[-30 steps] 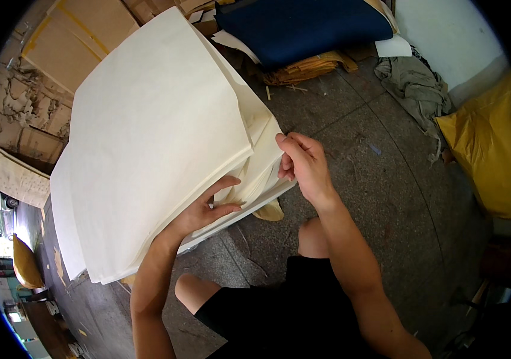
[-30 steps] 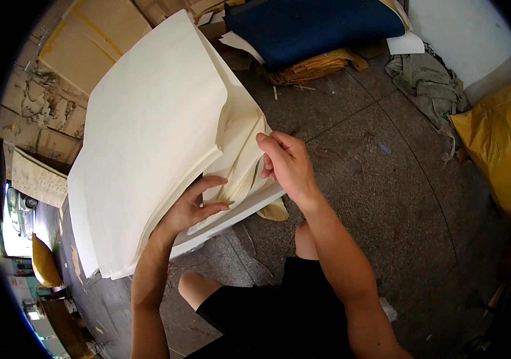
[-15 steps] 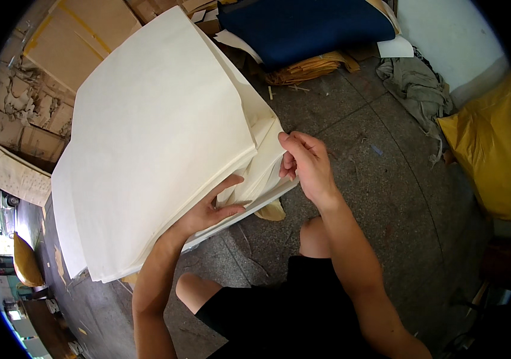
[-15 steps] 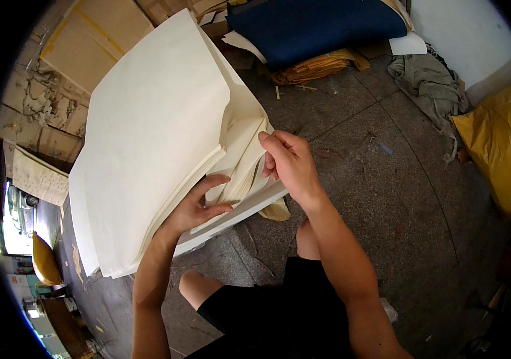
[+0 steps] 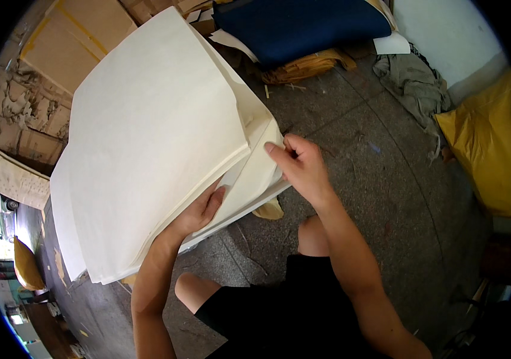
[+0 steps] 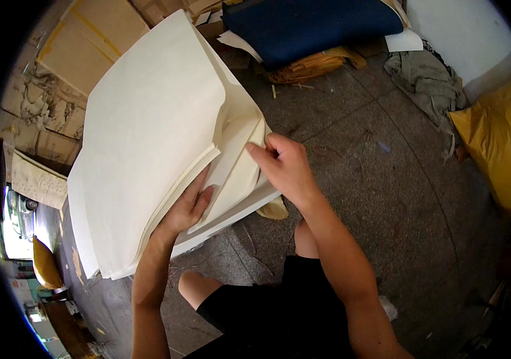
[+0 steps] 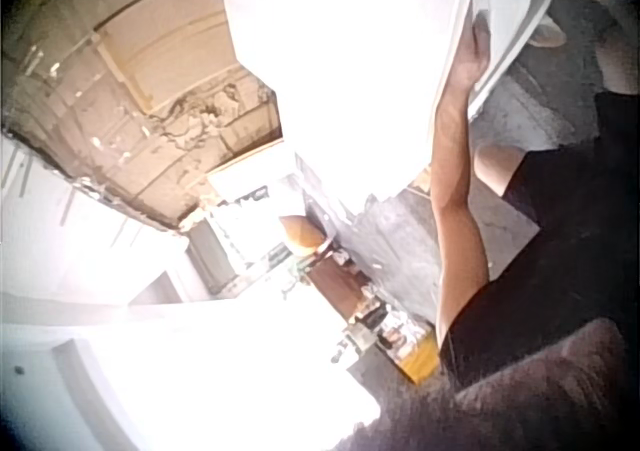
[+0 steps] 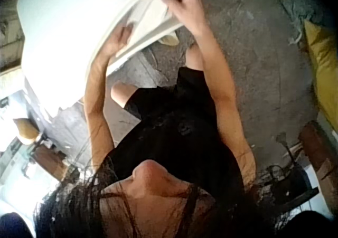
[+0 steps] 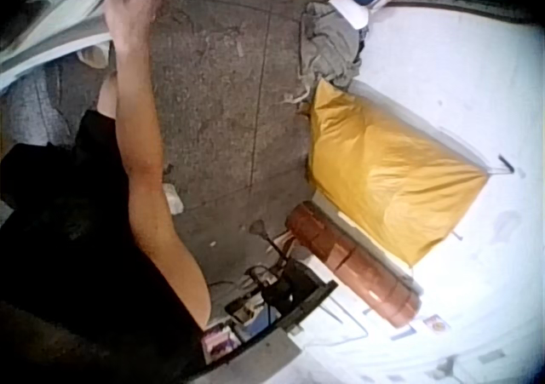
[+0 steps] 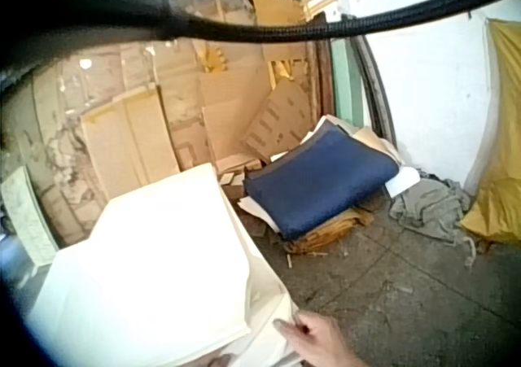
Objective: The person sits on the floor and repeatedly flips through a stack of large white sheets, separating them by hand. The person lifts the stack, moves it to a different spot, and continues the repetitive flipping action.
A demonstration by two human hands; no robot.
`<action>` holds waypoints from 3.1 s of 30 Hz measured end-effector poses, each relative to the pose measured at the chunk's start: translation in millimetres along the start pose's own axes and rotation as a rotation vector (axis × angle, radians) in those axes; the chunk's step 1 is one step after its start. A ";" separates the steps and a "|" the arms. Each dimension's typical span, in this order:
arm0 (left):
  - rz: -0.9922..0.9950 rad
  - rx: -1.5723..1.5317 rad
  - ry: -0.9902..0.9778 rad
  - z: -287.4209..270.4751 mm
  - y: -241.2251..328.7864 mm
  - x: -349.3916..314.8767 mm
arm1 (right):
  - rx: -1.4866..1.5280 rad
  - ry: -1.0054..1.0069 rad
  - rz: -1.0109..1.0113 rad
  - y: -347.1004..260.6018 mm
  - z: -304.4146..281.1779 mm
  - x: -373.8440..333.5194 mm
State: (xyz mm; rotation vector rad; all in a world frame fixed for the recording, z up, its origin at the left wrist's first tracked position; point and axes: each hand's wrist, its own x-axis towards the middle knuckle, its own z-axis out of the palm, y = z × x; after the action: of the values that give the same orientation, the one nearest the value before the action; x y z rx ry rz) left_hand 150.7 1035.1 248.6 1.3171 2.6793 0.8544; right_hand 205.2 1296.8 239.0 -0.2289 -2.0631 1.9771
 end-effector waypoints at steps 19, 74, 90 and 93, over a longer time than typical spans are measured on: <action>0.129 0.131 0.142 -3.8 10.9 10.6 | 0.204 -0.016 0.102 2.7 1.3 -1.8; 0.032 -0.024 0.007 -5.3 7.1 5.5 | 0.236 -0.012 0.129 6.3 -1.1 4.3; -0.079 -0.247 -0.121 0.5 6.1 4.5 | 0.497 -0.025 0.240 2.9 -0.7 3.5; -0.072 -0.213 -0.122 -2.0 7.2 5.0 | 0.504 -0.021 0.235 4.2 -0.9 2.8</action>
State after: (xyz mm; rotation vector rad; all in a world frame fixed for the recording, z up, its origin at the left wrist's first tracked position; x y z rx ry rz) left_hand 152.1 1041.3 254.8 1.1784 2.4488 0.9846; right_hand 202.5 1298.6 235.1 -0.3554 -1.5325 2.5683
